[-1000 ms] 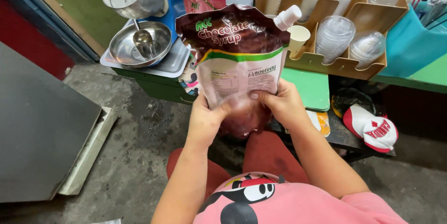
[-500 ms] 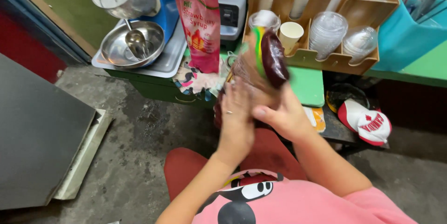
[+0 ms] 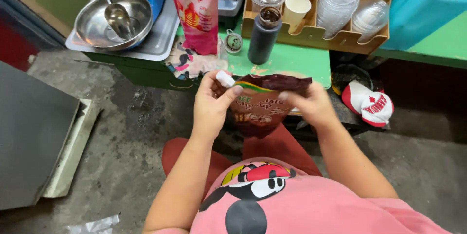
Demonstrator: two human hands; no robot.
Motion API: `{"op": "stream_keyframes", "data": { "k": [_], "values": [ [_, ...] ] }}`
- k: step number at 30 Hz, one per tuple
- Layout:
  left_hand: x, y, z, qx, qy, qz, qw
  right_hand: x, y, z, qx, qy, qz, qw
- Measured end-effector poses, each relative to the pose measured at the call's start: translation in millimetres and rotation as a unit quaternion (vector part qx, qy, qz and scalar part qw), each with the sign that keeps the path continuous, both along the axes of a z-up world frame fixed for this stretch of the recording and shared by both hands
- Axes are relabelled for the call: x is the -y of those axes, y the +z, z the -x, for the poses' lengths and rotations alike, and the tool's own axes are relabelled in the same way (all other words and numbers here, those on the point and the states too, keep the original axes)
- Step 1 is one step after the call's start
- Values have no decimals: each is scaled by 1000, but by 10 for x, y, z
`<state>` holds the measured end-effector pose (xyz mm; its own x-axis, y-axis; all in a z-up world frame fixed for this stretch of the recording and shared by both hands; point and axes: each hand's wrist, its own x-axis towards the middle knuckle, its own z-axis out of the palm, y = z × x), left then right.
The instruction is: Refilling a squeeze bottle with chocolate syrup from a large pouch
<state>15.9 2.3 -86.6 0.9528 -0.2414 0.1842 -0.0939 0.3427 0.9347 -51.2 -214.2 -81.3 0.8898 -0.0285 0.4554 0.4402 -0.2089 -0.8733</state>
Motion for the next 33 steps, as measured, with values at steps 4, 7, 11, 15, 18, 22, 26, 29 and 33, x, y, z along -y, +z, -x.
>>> {"op": "stream_keyframes", "data": {
  "k": [4,7,11,15,18,22,26,29,33],
  "values": [
    [43,154,83,35,11,-115,993,36,349,74,-59,-61,68,994],
    [-94,488,166,82,6,-194,978,-39,590,46,-33,-57,234,970],
    [-533,1283,354,288,-29,-356,889,-266,1293,113,125,2,389,913],
    [-692,783,-6,177,-40,-319,930,-391,657,-405,235,8,266,935],
    [-760,662,-66,315,-3,-403,860,-499,601,-573,342,-12,445,828],
    [-836,657,-55,238,58,-328,912,-528,528,-572,308,-30,350,884],
    [-628,263,-68,271,10,-373,887,-347,39,-555,295,-39,433,851],
    [-272,326,-10,355,14,-335,873,-54,-22,-390,271,-101,382,878],
    [396,75,-142,414,-11,-334,847,482,30,-67,201,-188,409,870]
  ]
}}
